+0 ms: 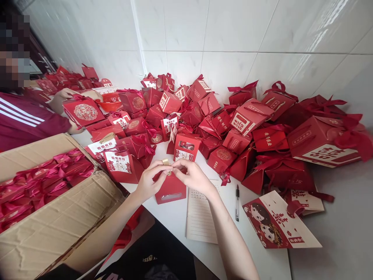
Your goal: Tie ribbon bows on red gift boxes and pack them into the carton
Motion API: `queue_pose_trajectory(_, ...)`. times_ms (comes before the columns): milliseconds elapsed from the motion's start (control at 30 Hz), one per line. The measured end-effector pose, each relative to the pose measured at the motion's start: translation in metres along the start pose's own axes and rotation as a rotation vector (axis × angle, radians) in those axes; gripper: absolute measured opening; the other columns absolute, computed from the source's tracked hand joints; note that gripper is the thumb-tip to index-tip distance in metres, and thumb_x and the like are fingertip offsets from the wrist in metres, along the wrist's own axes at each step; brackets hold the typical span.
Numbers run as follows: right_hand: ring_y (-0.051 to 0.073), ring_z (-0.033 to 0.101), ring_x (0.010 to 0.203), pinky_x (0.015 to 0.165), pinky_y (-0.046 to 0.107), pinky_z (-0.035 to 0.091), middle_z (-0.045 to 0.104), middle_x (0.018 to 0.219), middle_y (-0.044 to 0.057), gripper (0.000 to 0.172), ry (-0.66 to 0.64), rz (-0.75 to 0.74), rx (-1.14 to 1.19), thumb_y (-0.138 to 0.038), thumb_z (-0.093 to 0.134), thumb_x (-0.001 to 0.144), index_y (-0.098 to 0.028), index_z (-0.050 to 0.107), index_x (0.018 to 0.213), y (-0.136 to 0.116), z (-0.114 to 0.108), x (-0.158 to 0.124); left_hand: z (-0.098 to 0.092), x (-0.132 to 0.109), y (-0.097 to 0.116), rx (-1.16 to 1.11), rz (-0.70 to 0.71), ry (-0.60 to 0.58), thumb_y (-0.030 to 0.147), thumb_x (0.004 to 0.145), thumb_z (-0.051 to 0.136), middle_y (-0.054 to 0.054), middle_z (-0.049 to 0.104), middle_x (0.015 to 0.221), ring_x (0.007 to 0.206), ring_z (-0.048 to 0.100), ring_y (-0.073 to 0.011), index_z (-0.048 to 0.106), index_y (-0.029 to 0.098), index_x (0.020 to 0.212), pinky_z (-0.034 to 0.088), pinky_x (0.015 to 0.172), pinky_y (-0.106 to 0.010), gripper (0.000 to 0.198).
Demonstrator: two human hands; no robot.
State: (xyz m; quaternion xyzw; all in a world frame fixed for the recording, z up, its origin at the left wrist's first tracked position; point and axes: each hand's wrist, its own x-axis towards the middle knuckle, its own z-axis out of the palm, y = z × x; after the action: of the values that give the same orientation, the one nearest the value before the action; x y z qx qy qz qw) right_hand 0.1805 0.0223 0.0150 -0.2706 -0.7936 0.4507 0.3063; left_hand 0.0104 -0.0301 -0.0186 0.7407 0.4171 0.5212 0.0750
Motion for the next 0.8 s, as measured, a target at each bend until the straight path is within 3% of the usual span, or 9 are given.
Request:
queue_pose_trajectory(333, 0.014, 0.054, 0.069, 0.067, 0.028, 0.043, 0.059, 0.076, -0.001, 0.012, 0.016, 0.036, -0.093, -0.026, 0.050, 0.081, -0.020, 0.058, 0.076, -0.004, 0.010, 0.005, -0.004, 0.002, 0.003, -0.011, -0.041, -0.064, 0.007, 0.082, 0.047, -0.006, 0.058, 0.099, 0.091, 0.059, -0.0154, 0.060, 0.020, 0.106, 0.051, 0.079, -0.029, 0.030)
queue_pose_trajectory(800, 0.012, 0.044, 0.063, 0.061, 0.025, 0.038, 0.048, 0.067, -0.004, 0.004, -0.005, 0.081, -0.055, -0.016, 0.047, 0.070, -0.020, 0.048, 0.071, 0.000, 0.012, 0.005, -0.004, 0.001, 0.003, -0.051, -0.055, -0.081, 0.008, 0.084, 0.045, -0.007, 0.059, 0.102, 0.091, 0.059, -0.0152, 0.059, 0.021, 0.109, 0.051, 0.079, -0.030, 0.031)
